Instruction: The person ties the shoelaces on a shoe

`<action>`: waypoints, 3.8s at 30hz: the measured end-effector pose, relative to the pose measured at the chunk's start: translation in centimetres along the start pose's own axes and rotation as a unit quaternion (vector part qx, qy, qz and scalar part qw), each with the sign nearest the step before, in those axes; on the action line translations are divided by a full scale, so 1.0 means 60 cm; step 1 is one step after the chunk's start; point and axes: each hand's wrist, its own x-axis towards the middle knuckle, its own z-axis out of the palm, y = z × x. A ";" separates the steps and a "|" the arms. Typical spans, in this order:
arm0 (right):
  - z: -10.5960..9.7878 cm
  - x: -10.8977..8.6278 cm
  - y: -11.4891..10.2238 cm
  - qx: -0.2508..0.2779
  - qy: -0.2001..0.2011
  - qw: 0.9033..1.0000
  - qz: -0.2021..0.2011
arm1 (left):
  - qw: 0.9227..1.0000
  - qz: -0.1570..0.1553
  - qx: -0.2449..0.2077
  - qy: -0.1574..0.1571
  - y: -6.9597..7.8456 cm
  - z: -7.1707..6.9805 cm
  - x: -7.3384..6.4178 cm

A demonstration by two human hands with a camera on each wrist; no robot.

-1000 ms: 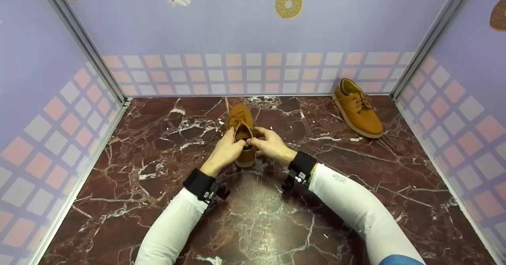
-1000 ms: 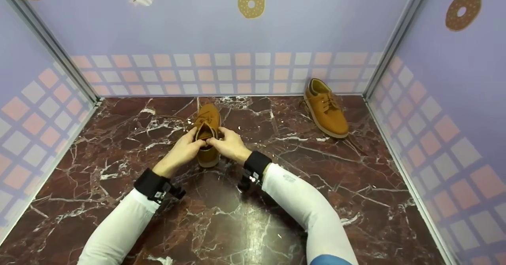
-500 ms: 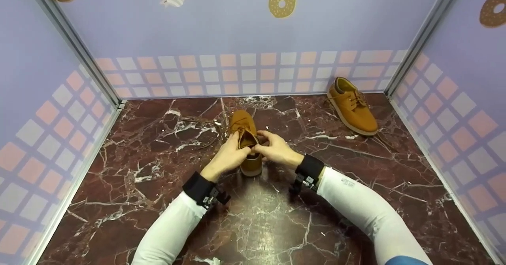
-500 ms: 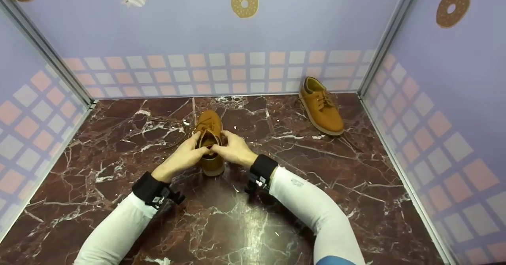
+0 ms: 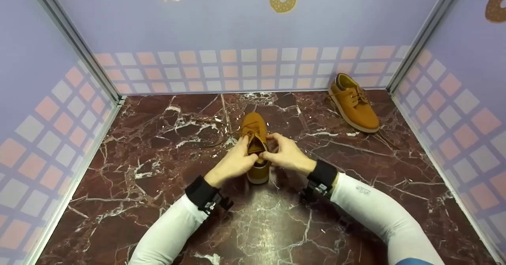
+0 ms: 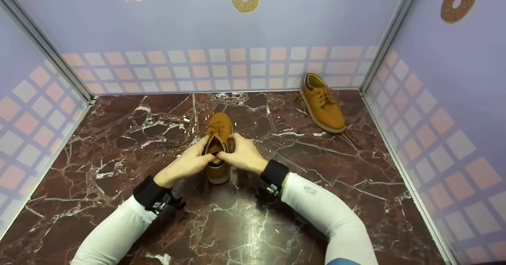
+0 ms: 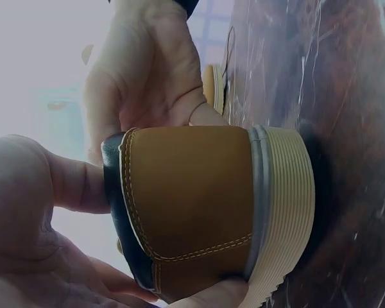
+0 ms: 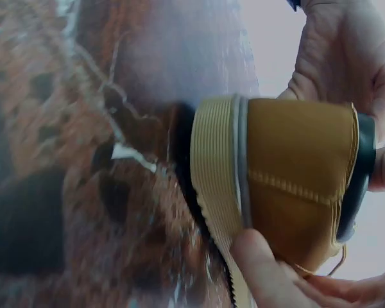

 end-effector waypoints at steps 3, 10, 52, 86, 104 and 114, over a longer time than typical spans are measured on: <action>-0.009 -0.011 0.004 -0.029 0.014 0.999 -0.011 | 1.000 -0.003 -0.002 -0.013 0.006 0.010 -0.007; -0.017 -0.035 0.005 -0.075 0.022 0.997 -0.024 | 0.999 -0.005 -0.013 -0.043 0.023 0.031 -0.027; -0.060 -0.017 0.022 -0.040 0.047 0.998 -0.004 | 0.965 -0.022 -0.248 0.081 0.018 0.064 0.001; -0.092 -0.038 -0.069 0.304 0.161 0.932 -0.118 | 0.890 0.110 -0.420 0.138 0.060 0.035 0.034; -0.116 -0.043 -0.082 0.321 0.188 0.921 -0.117 | 0.924 0.154 -0.326 0.128 0.055 0.031 0.051; -0.123 -0.040 -0.092 0.295 0.174 0.929 -0.144 | 0.938 0.179 -0.275 0.114 0.067 0.020 0.057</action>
